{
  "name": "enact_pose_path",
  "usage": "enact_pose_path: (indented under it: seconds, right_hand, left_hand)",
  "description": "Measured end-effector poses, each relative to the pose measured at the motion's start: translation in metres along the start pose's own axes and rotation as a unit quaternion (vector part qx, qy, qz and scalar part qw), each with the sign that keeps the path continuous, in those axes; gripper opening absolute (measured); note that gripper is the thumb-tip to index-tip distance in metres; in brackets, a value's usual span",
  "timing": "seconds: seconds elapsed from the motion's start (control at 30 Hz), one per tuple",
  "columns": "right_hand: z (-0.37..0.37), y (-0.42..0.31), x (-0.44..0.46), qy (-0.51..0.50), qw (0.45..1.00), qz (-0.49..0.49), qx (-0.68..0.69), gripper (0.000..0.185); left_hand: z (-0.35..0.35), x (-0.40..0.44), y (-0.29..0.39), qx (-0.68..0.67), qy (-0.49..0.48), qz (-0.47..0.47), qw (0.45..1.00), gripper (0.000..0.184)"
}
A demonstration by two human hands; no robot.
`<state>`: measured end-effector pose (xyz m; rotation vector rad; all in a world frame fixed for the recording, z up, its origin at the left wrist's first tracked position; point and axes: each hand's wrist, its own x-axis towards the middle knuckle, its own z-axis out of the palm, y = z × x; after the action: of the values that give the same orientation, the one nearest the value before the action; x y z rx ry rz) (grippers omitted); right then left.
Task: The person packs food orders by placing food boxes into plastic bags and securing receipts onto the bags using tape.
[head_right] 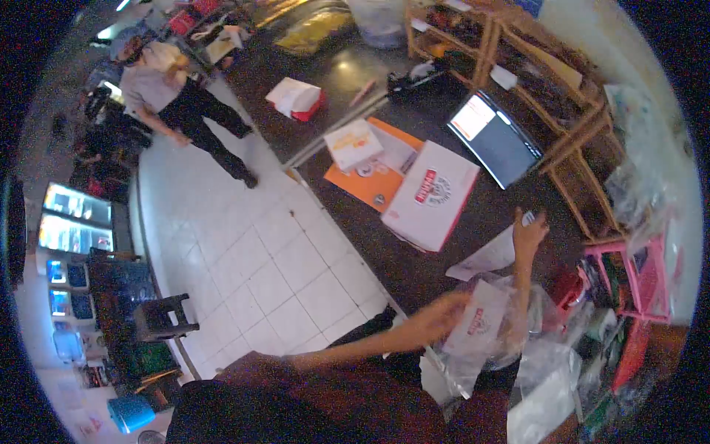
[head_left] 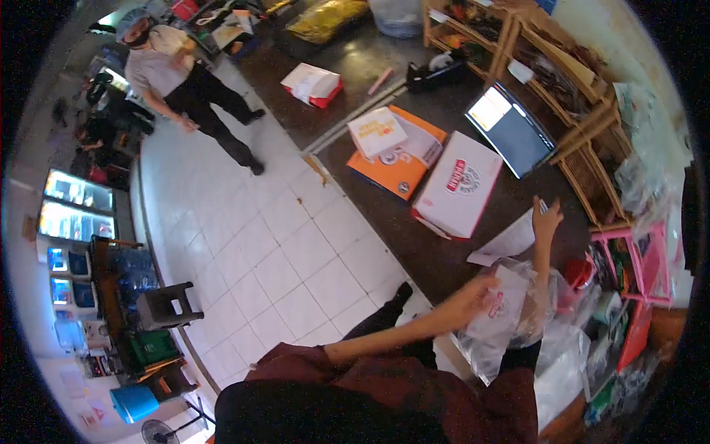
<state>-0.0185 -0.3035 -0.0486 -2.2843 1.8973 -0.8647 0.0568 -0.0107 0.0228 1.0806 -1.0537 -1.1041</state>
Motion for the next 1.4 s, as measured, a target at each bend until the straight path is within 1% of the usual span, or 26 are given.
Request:
enact_pose_path:
  seconds: [0.03, 0.07, 0.1, 0.13, 0.2, 0.23, 0.27, 0.3, 0.33, 0.37, 0.4, 0.5, 0.57, 0.63, 0.73, 0.8, 0.87, 0.93, 0.97, 1.03, 1.07, 1.13, 1.2, 1.27, 1.33, 1.4]
  right_hand:
    - [-0.036, -0.060, 0.005, -0.115, 0.983, -0.070, 0.128, 0.060]
    - [-0.060, -0.117, -0.001, -0.200, 0.959, -0.089, 0.183, 0.061]
    - [-0.069, -0.152, 0.001, -0.281, 0.925, -0.105, 0.233, 0.062]
    - [-0.056, -0.177, -0.015, -0.274, 0.937, -0.091, 0.196, 0.074]
    - [-0.074, -0.243, -0.039, -0.308, 0.950, -0.020, 0.041, 0.103]
    - [-0.066, -0.251, -0.044, -0.288, 0.957, -0.038, 0.006, 0.102]
    - [-0.058, -0.250, -0.047, -0.269, 0.961, -0.051, -0.033, 0.101]
    - [-0.059, -0.252, -0.048, -0.264, 0.962, -0.060, -0.038, 0.100]
    - [-0.059, -0.253, -0.050, -0.261, 0.962, -0.069, -0.043, 0.099]
    - [-0.057, -0.252, -0.052, -0.255, 0.963, -0.075, -0.038, 0.099]
    - [-0.053, -0.253, -0.055, -0.248, 0.965, -0.083, -0.031, 0.099]
    - [-0.049, -0.276, -0.066, -0.242, 0.964, -0.057, -0.094, 0.098]
    - [-0.034, -0.287, -0.076, -0.195, 0.972, -0.031, -0.126, 0.098]
    - [-0.033, -0.272, -0.075, -0.137, 0.979, -0.002, -0.148, 0.098]
    - [-0.076, -0.244, -0.079, -0.250, 0.967, -0.044, -0.011, 0.096]
    - [-0.087, -0.219, -0.086, -0.261, 0.953, -0.148, -0.042, 0.101]
    - [-0.095, -0.197, -0.085, -0.291, 0.948, -0.123, -0.018, 0.105]
    - [-0.102, -0.179, -0.072, -0.323, 0.940, -0.111, 0.006, 0.109]
    - [-0.107, -0.170, -0.055, -0.352, 0.929, -0.084, 0.071, 0.111]
    - [-0.130, -0.160, -0.035, -0.355, 0.921, -0.040, 0.157, 0.112]
    - [-0.159, -0.159, -0.029, -0.320, 0.932, -0.091, 0.144, 0.114]
    - [-0.224, -0.159, -0.029, -0.229, 0.948, -0.186, 0.118, 0.114]
    - [-0.281, -0.154, -0.045, -0.163, 0.943, -0.243, 0.159, 0.113]
    - [-0.296, -0.135, -0.069, -0.146, 0.931, -0.269, 0.198, 0.113]
    - [-0.278, -0.103, -0.101, -0.156, 0.878, -0.323, 0.316, 0.114]
    - [-0.247, -0.054, -0.140, -0.256, 0.845, -0.208, 0.421, 0.114]
  left_hand:
    - [0.003, 0.002, 0.035, 0.023, -0.093, -0.037, 0.995, 0.061]
    - [0.007, 0.004, 0.058, 0.025, -0.091, -0.039, 0.995, 0.061]
    - [0.013, 0.005, 0.076, 0.061, -0.117, -0.134, 0.982, 0.069]
    - [0.018, 0.005, 0.084, 0.096, -0.143, -0.225, 0.959, 0.078]
    - [0.019, -0.004, 0.057, 0.081, 0.021, -0.123, 0.989, 0.079]
    - [0.014, -0.009, 0.052, -0.013, 0.091, -0.080, 0.993, 0.073]
    - [-0.001, -0.011, 0.062, -0.070, 0.047, -0.155, 0.984, 0.062]
    - [-0.008, -0.023, 0.047, -0.128, 0.052, -0.132, 0.982, 0.050]
    - [-0.023, -0.022, 0.085, -0.026, 0.024, -0.153, 0.988, 0.050]
    - [-0.034, -0.038, 0.048, 0.092, 0.035, -0.091, 0.991, 0.055]
    - [-0.041, -0.042, 0.060, 0.068, 0.009, -0.161, 0.985, 0.060]
    - [-0.047, -0.053, 0.077, 0.108, -0.001, -0.124, 0.986, 0.045]
    - [-0.033, -0.045, 0.106, -0.071, 0.120, -0.281, 0.950, 0.045]
    - [-0.029, -0.046, 0.089, -0.090, 0.105, -0.220, 0.966, 0.038]
    - [-0.019, -0.051, 0.095, -0.098, 0.136, -0.164, 0.972, 0.028]
    - [-0.019, -0.052, 0.096, -0.428, 0.189, -0.115, 0.877, 0.035]
    - [-0.011, -0.048, 0.105, -0.327, 0.265, -0.113, 0.900, 0.046]
    - [-0.030, -0.051, 0.092, -0.251, 0.087, -0.025, 0.964, 0.047]
    - [-0.032, -0.048, 0.093, -0.310, 0.038, -0.040, 0.949, 0.045]
    - [-0.024, -0.045, 0.111, -0.211, 0.064, -0.103, 0.970, 0.043]
    - [-0.021, -0.043, 0.114, -0.106, 0.088, -0.161, 0.977, 0.041]
    - [-0.027, -0.039, 0.094, -0.055, 0.089, -0.153, 0.983, 0.041]
    - [-0.031, -0.027, 0.090, 0.162, 0.065, -0.061, 0.983, 0.042]
    - [-0.039, -0.021, 0.065, 0.347, 0.101, 0.041, 0.932, 0.045]
    - [-0.038, -0.013, 0.059, 0.326, 0.104, 0.047, 0.939, 0.053]
    - [-0.036, -0.002, 0.058, 0.273, 0.102, 0.041, 0.956, 0.056]
